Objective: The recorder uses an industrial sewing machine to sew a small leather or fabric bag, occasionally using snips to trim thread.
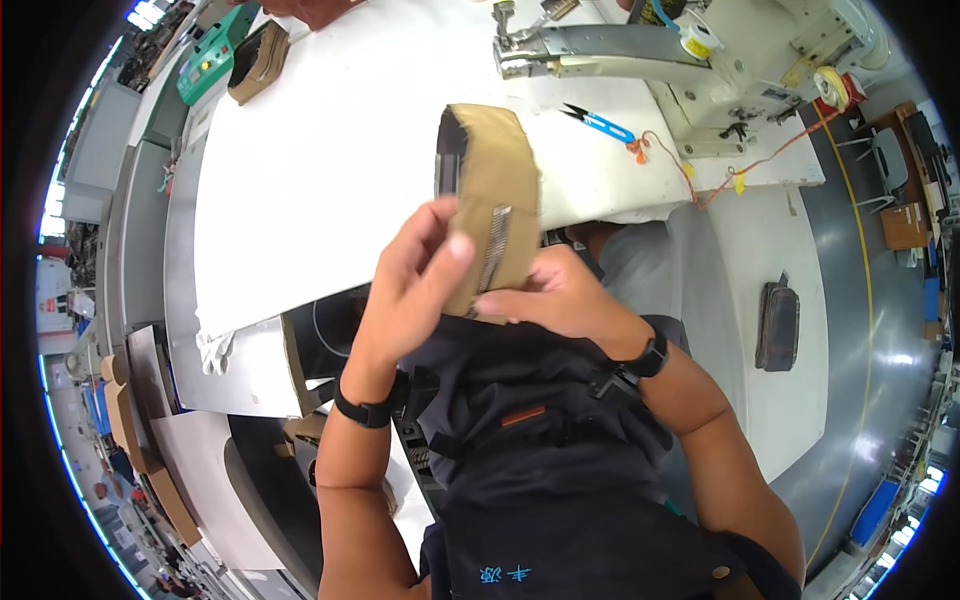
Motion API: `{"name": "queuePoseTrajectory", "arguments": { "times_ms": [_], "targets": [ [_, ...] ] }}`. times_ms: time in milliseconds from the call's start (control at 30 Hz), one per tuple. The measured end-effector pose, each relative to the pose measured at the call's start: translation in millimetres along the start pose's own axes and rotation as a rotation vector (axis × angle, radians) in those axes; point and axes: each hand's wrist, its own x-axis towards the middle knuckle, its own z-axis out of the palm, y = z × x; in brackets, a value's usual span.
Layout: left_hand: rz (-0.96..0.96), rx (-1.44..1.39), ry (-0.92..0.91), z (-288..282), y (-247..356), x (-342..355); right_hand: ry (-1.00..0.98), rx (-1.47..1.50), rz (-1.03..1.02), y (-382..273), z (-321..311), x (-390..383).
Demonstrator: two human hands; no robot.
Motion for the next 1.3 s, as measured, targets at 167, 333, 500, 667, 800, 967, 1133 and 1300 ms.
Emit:
{"name": "queuePoseTrajectory", "arguments": {
  "times_ms": [167,333,500,667,800,967,1133,1300],
  "targets": [
    [0.481,0.708,-0.143,-7.0,-12.9,-17.0,0.101,0.376,-0.054,5.2,-19.7,-1.4],
    [0.566,0.815,-0.185,-5.5,-21.9,-15.6,0.008,0.474,-0.056,22.9,-16.3,-5.2],
    [0.626,0.833,-0.226,2.4,-13.3,-16.2,0.072,0.514,-0.13,30.2,-12.2,-17.7],
    [0.671,0.944,-0.231,5.8,6.3,-13.7,0.064,0.697,-0.192,28.2,-8.5,-13.5],
    [0.641,1.055,-0.271,-4.7,13.5,-12.4,0.165,0.805,-0.266,22.9,-23.9,-0.2],
    [0.607,1.276,-0.278,-21.6,15.7,-15.4,0.123,0.906,-0.233,28.4,-24.5,9.4],
    [0.932,1.543,-0.204,-44.0,43.8,7.2,0.088,0.798,-0.193,8.3,-30.2,40.4],
    [0.783,1.648,-0.238,-48.5,32.9,27.4,0.303,0.191,-0.024,3.7,-69.4,-3.0]
  ]
}}
